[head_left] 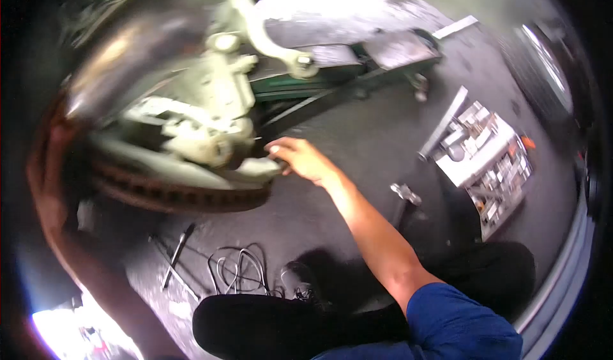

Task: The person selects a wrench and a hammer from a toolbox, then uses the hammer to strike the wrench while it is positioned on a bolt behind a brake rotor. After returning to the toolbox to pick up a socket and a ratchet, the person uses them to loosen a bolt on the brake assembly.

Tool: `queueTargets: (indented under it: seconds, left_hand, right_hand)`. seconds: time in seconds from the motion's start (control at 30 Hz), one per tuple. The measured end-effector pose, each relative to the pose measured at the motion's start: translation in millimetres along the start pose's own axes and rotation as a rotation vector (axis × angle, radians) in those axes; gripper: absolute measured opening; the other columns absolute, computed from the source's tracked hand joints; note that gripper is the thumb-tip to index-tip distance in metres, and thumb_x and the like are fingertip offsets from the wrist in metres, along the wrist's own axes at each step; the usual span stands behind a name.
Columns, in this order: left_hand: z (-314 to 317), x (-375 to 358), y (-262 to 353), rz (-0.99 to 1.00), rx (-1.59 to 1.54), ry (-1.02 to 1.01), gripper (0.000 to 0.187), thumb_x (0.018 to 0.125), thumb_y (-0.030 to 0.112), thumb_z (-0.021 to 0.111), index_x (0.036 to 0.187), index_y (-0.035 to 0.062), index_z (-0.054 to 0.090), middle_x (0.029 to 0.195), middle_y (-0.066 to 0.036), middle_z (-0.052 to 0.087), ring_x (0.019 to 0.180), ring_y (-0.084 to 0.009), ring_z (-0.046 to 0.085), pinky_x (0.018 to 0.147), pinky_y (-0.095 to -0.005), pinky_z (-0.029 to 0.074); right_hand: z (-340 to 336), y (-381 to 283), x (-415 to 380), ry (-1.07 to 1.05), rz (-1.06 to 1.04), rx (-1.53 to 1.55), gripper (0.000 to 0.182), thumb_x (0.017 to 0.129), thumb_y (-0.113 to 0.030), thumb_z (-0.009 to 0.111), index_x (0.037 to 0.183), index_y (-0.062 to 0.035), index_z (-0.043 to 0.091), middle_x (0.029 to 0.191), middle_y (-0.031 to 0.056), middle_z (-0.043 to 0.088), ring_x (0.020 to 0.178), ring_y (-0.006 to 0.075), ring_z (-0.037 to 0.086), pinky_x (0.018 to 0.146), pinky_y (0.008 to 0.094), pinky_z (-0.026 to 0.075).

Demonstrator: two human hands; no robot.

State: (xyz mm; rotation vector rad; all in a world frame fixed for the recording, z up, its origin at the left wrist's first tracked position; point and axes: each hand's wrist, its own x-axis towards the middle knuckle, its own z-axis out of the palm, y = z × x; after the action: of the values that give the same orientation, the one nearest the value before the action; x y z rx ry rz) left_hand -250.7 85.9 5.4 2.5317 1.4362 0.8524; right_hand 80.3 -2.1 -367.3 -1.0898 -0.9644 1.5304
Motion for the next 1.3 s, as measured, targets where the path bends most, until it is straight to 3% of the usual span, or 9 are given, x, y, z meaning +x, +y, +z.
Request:
queueTargets:
  seconds: [0.13,0.3,0.4,0.47,0.63,0.83,0.87,1.07,1.3]
  left_hand:
    - [1,41,-119,-0.061,0.059,-0.061,0.050,0.104,0.041,0.051,0.139,0.0075,0.060,0.138,-0.011,0.061,0.127,-0.0243,0.057,0.110,-0.0411,0.040]
    - [41,47,-167,-0.040,0.213,-0.020,0.048,0.103,0.038,0.053,0.138,0.0075,0.060,0.137,-0.011,0.062,0.125,-0.0254,0.057,0.110,-0.0420,0.041]
    - [63,34,-155,0.022,0.258,0.053,0.046,0.102,0.037,0.054,0.138,0.0076,0.061,0.136,-0.012,0.062,0.124,-0.0261,0.058,0.109,-0.0426,0.041]
    - [79,20,-131,0.093,0.265,0.112,0.046,0.102,0.036,0.055,0.137,0.0076,0.061,0.135,-0.012,0.062,0.124,-0.0266,0.058,0.109,-0.0430,0.041]
    - [121,-30,-28,0.340,0.148,0.125,0.044,0.101,0.033,0.057,0.136,0.0076,0.062,0.134,-0.012,0.063,0.122,-0.0277,0.058,0.108,-0.0440,0.041]
    - [175,-80,104,0.591,0.008,-0.149,0.042,0.100,0.030,0.059,0.135,0.0077,0.062,0.132,-0.012,0.063,0.120,-0.0290,0.059,0.108,-0.0451,0.042]
    - [182,-84,123,0.628,-0.003,-0.178,0.042,0.100,0.030,0.059,0.135,0.0077,0.063,0.132,-0.012,0.063,0.120,-0.0293,0.059,0.107,-0.0453,0.042]
    - [219,-94,217,0.747,0.020,-0.290,0.040,0.099,0.027,0.061,0.134,0.0077,0.063,0.130,-0.013,0.064,0.118,-0.0306,0.060,0.107,-0.0465,0.042]
    - [237,-86,282,0.776,0.104,-0.337,0.038,0.098,0.023,0.064,0.132,0.0078,0.064,0.128,-0.013,0.064,0.116,-0.0322,0.060,0.106,-0.0479,0.043]
  right_hand:
    - [-28,17,-56,0.011,0.143,-0.165,0.040,0.105,-0.034,0.056,0.128,-0.0021,0.062,0.109,0.0092,0.071,0.083,0.0144,0.065,0.074,0.0302,0.055]
    - [-147,-1,-108,0.019,0.357,-0.681,0.053,0.100,-0.046,0.059,0.132,-0.0034,0.062,0.116,0.0150,0.070,0.093,0.0216,0.070,0.076,0.0388,0.057]
    - [-222,-72,-168,0.218,0.475,-1.286,0.057,0.097,-0.049,0.059,0.127,-0.0011,0.066,0.115,0.0192,0.071,0.109,0.0327,0.067,0.094,0.0446,0.053]
    - [-306,-93,-219,0.273,0.544,-1.477,0.045,0.091,-0.036,0.062,0.119,-0.0007,0.069,0.101,0.0208,0.074,0.094,0.0355,0.071,0.086,0.0483,0.055]
    - [-384,-173,-361,0.490,1.094,-1.537,0.044,0.094,-0.038,0.062,0.119,-0.0020,0.068,0.109,0.0255,0.071,0.102,0.0387,0.069,0.086,0.0500,0.055]
    - [-389,-142,-482,0.501,0.808,-1.439,0.034,0.094,-0.027,0.055,0.117,-0.0061,0.069,0.107,0.0209,0.072,0.098,0.0374,0.071,0.088,0.0487,0.055]
    - [-378,-144,-489,0.629,1.005,-1.258,0.036,0.093,-0.026,0.055,0.118,-0.0044,0.068,0.103,0.0208,0.073,0.096,0.0345,0.072,0.087,0.0465,0.055]
    - [-458,-22,-559,1.377,0.785,-1.291,0.036,0.094,-0.032,0.053,0.113,-0.0077,0.071,0.115,0.0206,0.070,0.110,0.0376,0.066,0.099,0.0472,0.050]
    - [-543,-4,-510,1.654,0.236,-1.138,0.024,0.094,-0.023,0.057,0.107,-0.0094,0.071,0.112,0.0167,0.070,0.108,0.0349,0.065,0.095,0.0452,0.051]
